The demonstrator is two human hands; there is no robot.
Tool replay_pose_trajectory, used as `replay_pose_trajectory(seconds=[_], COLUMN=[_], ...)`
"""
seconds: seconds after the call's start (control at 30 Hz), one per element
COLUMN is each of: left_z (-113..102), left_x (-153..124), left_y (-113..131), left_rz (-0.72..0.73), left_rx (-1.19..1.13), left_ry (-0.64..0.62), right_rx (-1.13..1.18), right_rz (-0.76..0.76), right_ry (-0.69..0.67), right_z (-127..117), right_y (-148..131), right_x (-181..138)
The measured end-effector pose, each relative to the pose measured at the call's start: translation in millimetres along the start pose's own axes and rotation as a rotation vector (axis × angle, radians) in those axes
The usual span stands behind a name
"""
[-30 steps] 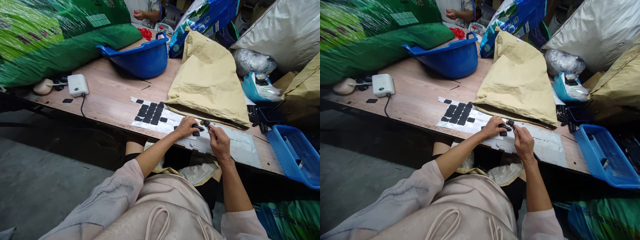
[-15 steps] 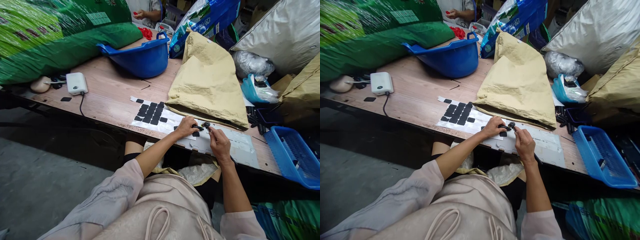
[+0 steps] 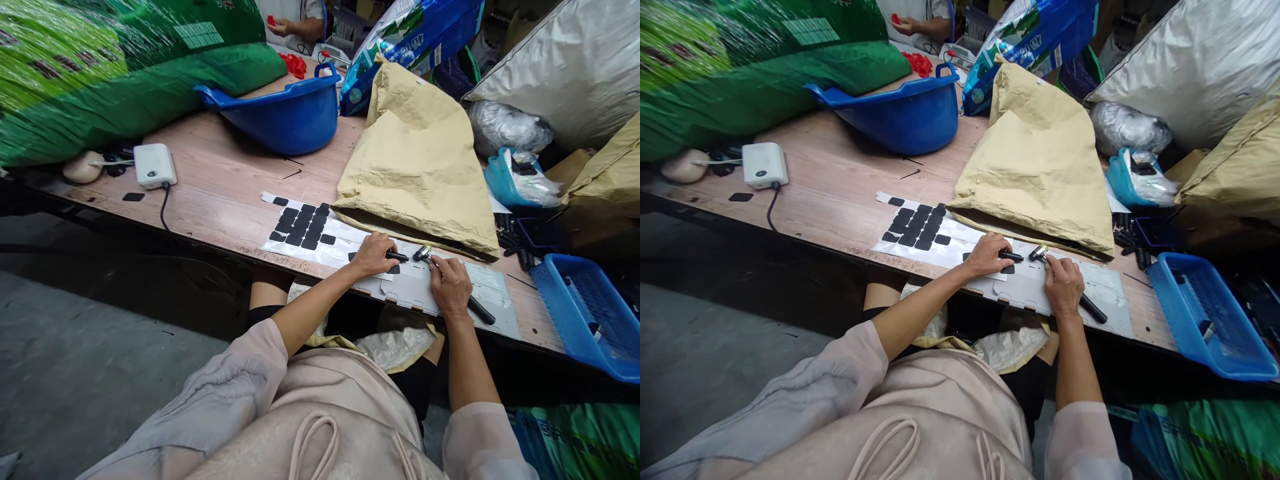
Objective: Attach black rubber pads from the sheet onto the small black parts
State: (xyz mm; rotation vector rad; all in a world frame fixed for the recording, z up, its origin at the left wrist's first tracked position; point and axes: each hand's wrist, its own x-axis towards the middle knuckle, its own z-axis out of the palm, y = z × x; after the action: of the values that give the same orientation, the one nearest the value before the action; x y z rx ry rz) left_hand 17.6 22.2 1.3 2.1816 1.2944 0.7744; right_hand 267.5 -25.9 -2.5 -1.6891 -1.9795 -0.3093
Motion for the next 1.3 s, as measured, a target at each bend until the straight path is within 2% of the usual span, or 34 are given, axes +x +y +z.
replay_pose_trajectory(seconds=[0.2,0.43,0.53,0.63,0.7,0.77,0.87,0.93,1.03,1.1,1.2,1.27,1.3], left_z=[-0.2,-5.6,-11.6,-11.3,-5.2,5.3,23.9,33.6,35.7,25.1,-5.8,-27.4,-35.8], left_x=[-2.8,-5.4,-31.4,-78.0,-109.7,-133.3,-149.5,-151.9,-151.8,-148.4,-127.8,-98.9,-80.4], left_y=[-2.2,3.4,19.7,34.5,35.8,27.6,4.7,-8.8,-13.3,-5.1,14.0,22.3,23.3], left_rz=[0.023,0.089,0.202,0.351,0.386,0.268,-0.098,-0.293,-0.383,-0.327,-0.117,-0.014,-0.007], left_rx=[0.023,0.029,-0.046,-0.204,-0.254,-0.206,0.026,0.179,0.259,0.222,-0.014,-0.232,-0.287], left_ry=[-0.016,-0.015,-0.048,-0.237,-0.378,-0.49,-0.646,-0.726,-0.782,-0.805,-0.835,-0.769,-0.677], right_rx=[-0.01,0.007,0.017,0.022,0.016,0.003,-0.014,-0.016,-0.009,-0.009,-0.019,-0.026,-0.027], right_rz=[0.026,0.09,0.097,0.104,0.108,0.104,0.087,0.082,0.09,0.092,0.075,0.062,0.059], right_ry=[0.032,-0.014,-0.024,-0.02,-0.025,-0.025,-0.009,0.0,-0.004,-0.008,0.007,0.02,0.023], right_z=[5.7,5.7,5.3,5.7,6.1,6.5,6.7,6.7,7.0,7.5,8.5,9.0,9.1], right_y=[-3.8,-4.2,-4.1,-4.1,-4.1,-4.1,-4.2,-4.5,-4.7,-4.5,-3.7,-3.3,-3.2], right_x=[-5.3,-3.0,-2.8,-3.0,-3.1,-3.1,-3.0,-3.0,-3.4,-3.7,-4.2,-4.5,-4.6])
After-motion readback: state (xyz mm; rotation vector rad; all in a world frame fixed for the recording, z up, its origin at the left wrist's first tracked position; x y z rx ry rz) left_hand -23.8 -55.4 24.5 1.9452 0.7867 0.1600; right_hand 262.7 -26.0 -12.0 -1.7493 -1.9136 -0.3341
